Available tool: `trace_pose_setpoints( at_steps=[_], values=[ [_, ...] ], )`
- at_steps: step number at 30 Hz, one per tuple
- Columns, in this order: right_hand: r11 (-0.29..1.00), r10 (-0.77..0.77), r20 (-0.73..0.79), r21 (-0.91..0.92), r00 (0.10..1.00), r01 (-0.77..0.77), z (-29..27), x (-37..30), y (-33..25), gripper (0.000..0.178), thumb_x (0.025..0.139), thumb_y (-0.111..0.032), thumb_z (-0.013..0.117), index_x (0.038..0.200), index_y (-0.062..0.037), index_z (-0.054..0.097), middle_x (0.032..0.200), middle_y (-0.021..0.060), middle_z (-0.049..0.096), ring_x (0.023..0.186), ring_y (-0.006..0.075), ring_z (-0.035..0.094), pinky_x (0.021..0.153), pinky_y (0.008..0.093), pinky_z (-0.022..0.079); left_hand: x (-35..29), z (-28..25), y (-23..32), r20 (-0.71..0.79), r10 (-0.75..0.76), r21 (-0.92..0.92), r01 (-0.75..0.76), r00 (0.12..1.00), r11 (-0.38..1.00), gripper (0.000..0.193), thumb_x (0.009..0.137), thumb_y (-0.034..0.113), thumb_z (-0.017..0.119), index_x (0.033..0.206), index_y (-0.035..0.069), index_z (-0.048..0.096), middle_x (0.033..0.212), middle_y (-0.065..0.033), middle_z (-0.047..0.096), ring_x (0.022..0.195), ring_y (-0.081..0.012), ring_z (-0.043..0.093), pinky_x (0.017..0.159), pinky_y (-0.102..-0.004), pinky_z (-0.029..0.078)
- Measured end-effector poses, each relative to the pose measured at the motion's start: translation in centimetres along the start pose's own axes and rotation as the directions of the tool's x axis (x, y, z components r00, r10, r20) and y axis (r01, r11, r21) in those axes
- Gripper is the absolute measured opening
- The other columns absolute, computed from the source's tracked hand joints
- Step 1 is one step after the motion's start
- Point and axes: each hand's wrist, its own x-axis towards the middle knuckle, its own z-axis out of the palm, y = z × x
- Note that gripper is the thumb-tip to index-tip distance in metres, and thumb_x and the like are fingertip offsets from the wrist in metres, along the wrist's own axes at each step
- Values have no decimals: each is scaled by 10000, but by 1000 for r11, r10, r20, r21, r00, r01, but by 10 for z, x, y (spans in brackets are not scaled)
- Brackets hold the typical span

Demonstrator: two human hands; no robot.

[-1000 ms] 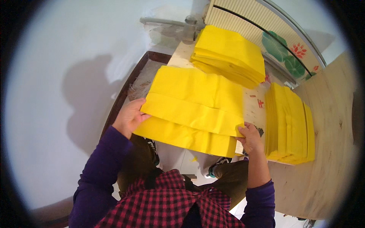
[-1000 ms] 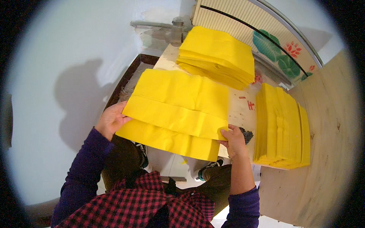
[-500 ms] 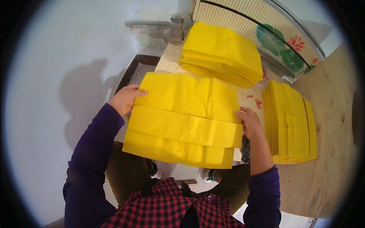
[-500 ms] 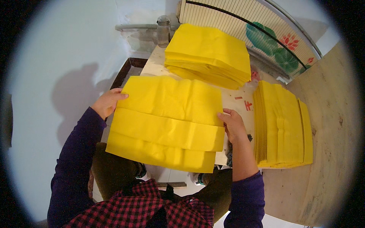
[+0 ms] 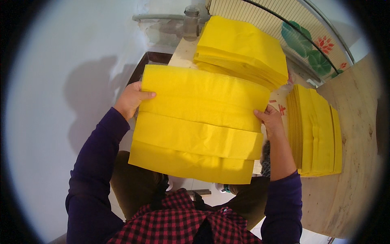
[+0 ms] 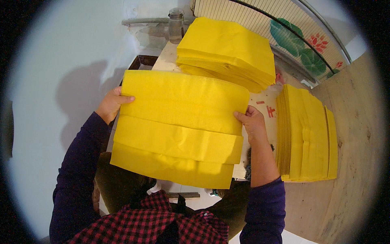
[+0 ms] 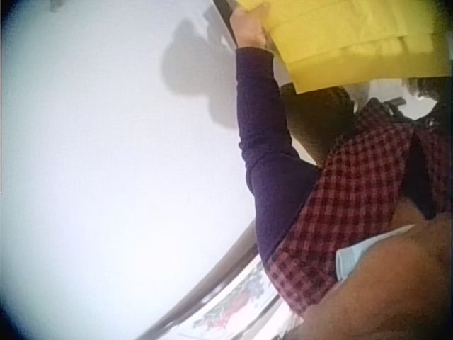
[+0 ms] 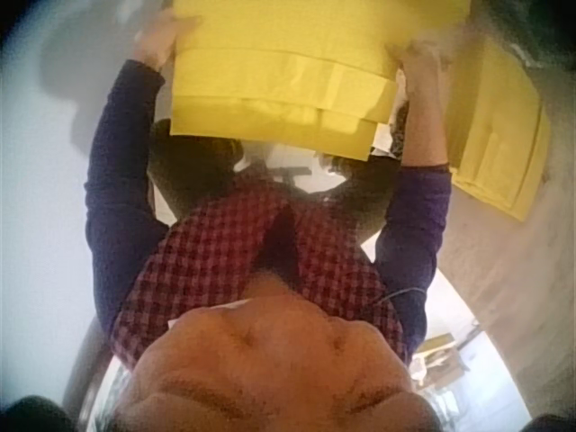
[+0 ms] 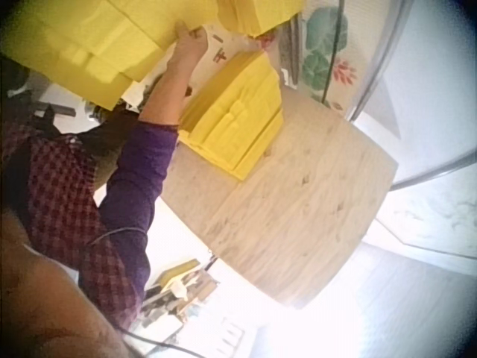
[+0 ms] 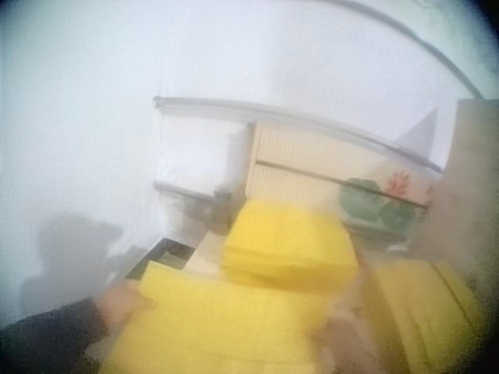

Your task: The person folds yellow paper sheets by hand on a table, aligning edges and pressing creases. The folded sheets are stacked into a growing pile. The person repeats the folding process for multiple sheets throughout the clip.

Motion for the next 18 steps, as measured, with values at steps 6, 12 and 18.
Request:
trace_pose_setpoints(
  at_steps=[6,12,18],
  values=[
    [979,35,49,-203,998,-24,-9,5,-13,349,773,-64,759,1100,-3,653,948,48,695,768,115,616,660,237,466,3,-1,5,29,41,26,-41,999,999,278,871,46,649,1138,-27,623,1072,-97,685,936,-172,656,853,-290,504],
    [976,106,82,-198,991,-88,-8,9,-24,207,787,-112,757,972,-58,682,644,-50,547,435,44,329,406,230,218,15,-13,19,-62,-69,270,84,996,959,173,872,136,677,996,17,658,842,-23,655,644,-84,561,553,-225,406],
    [955,146,106,-275,984,-112,-7,16,-34,142,823,-127,742,870,-66,622,572,-29,485,404,63,325,391,238,221,28,-19,21,-18,-136,272,136,991,953,111,863,129,686,922,38,661,681,23,582,441,-44,383,397,-213,248]
  ],
)
